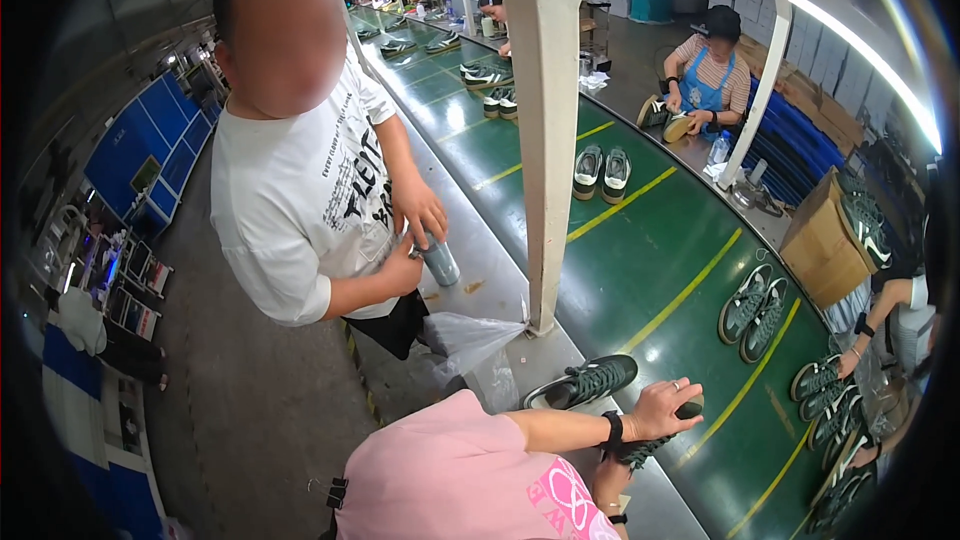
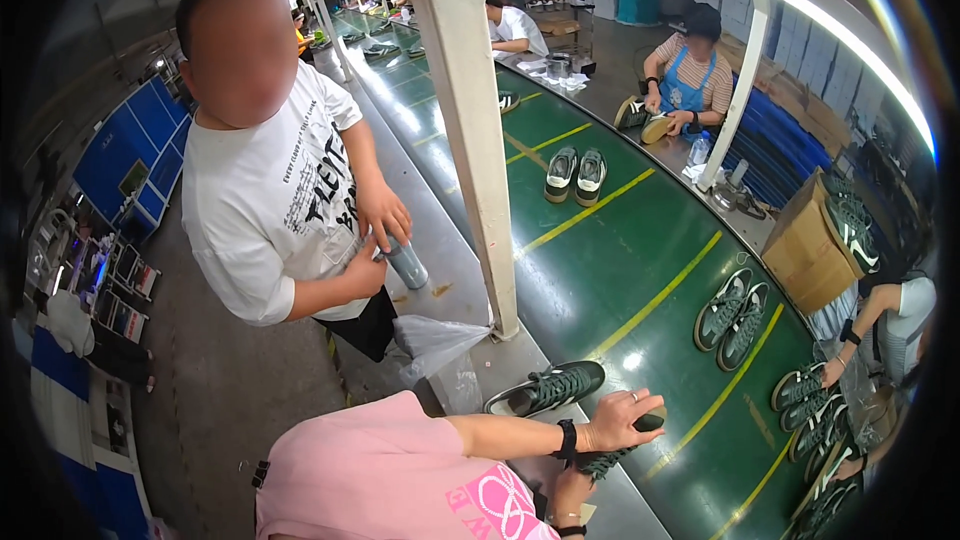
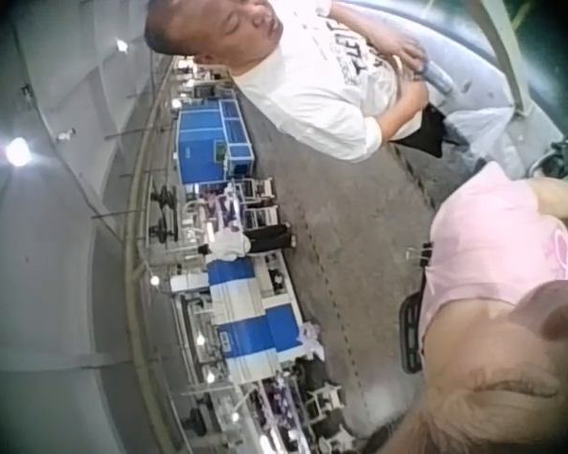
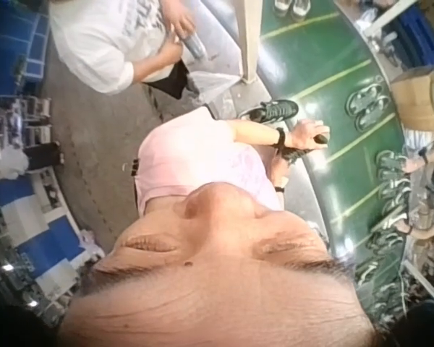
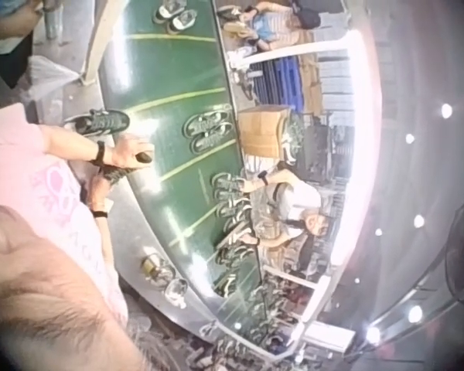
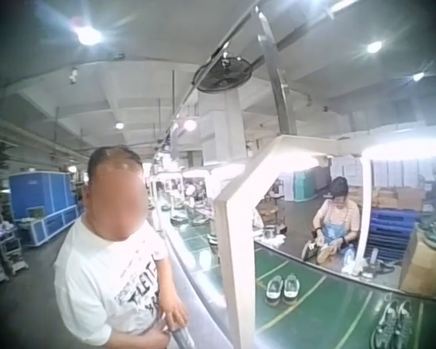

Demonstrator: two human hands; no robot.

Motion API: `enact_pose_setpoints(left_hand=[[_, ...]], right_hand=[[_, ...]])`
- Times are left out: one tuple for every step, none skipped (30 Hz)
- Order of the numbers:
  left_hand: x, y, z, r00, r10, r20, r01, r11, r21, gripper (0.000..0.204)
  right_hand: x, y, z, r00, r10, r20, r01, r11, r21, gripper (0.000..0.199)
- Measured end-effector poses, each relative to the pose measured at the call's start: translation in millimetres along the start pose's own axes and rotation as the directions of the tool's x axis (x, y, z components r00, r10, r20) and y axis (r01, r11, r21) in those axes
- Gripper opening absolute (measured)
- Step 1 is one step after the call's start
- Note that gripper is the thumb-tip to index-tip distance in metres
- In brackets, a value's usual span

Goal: Inspecting and cleaning green sneakers on a factory conveyor belt.

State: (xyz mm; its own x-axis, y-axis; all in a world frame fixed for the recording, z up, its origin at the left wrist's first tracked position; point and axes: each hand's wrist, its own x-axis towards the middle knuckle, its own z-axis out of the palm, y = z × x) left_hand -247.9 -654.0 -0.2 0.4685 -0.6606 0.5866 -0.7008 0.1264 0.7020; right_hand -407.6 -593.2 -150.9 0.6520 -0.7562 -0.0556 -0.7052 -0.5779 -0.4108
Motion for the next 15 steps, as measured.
enact_pose_setpoints(left_hand=[[-2,6,-10,1.000,0.021,-0.022,-0.021,0.999,-0.033,0.053],[-3,7,-8,1.000,0.015,-0.015,-0.016,0.999,-0.030,0.053],[-2,8,-5,0.999,0.039,-0.022,-0.040,0.999,-0.037,0.053],[-3,9,-4,0.998,0.064,-0.030,-0.065,0.997,-0.045,0.053],[-1,5,-3,0.998,0.060,-0.033,-0.061,0.997,-0.039,0.053],[-1,3,-3,0.998,0.038,-0.042,-0.039,0.999,-0.018,0.051],[-1,1,-3,0.999,0.016,-0.052,-0.016,1.000,0.002,0.049],[-1,1,-4,0.999,0.011,-0.050,-0.011,1.000,0.000,0.049],[0,0,-4,0.998,0.016,-0.061,-0.016,1.000,-0.004,0.051],[2,0,-5,0.997,0.020,-0.072,-0.021,1.000,-0.008,0.053],[2,3,-5,0.999,0.026,-0.041,-0.026,1.000,-0.014,0.051],[5,3,-4,0.999,0.026,-0.019,-0.027,0.999,-0.030,0.051],[4,8,0,0.998,0.066,-0.021,-0.067,0.997,-0.043,0.050],[2,12,3,0.994,0.108,-0.026,-0.110,0.993,-0.054,0.049],[3,11,-1,0.995,0.092,-0.027,-0.094,0.994,-0.055,0.048]], right_hand=[[9,12,17,0.989,-0.124,-0.082,0.116,0.989,-0.095,0.025],[13,10,21,0.964,-0.224,-0.142,0.203,0.967,-0.152,0.026],[9,11,22,0.966,-0.219,-0.137,0.199,0.969,-0.147,0.026],[3,13,21,0.996,-0.072,-0.044,0.068,0.994,-0.089,0.025],[3,5,11,0.996,0.062,0.057,-0.059,0.997,-0.045,0.023],[-2,0,4,0.996,0.058,0.061,-0.055,0.997,-0.046,0.023],[-8,-5,-2,0.995,-0.026,-0.093,0.028,0.999,0.015,0.018],[-13,-7,-6,0.964,-0.093,-0.248,0.112,0.992,0.063,0.014],[-9,-8,-6,0.966,-0.091,-0.243,0.109,0.992,0.061,0.014],[2,-7,-3,0.978,-0.104,-0.183,0.105,0.994,0.001,0.015],[3,-2,6,0.988,-0.093,-0.123,0.087,0.995,-0.058,0.016],[9,7,23,0.990,-0.066,-0.124,0.060,0.997,-0.057,0.016],[10,25,44,0.991,-0.088,-0.105,0.080,0.993,-0.082,0.016],[4,38,54,0.990,-0.112,-0.087,0.102,0.989,-0.105,0.016],[5,22,37,0.999,-0.034,0.040,0.040,0.986,-0.164,0.020]])
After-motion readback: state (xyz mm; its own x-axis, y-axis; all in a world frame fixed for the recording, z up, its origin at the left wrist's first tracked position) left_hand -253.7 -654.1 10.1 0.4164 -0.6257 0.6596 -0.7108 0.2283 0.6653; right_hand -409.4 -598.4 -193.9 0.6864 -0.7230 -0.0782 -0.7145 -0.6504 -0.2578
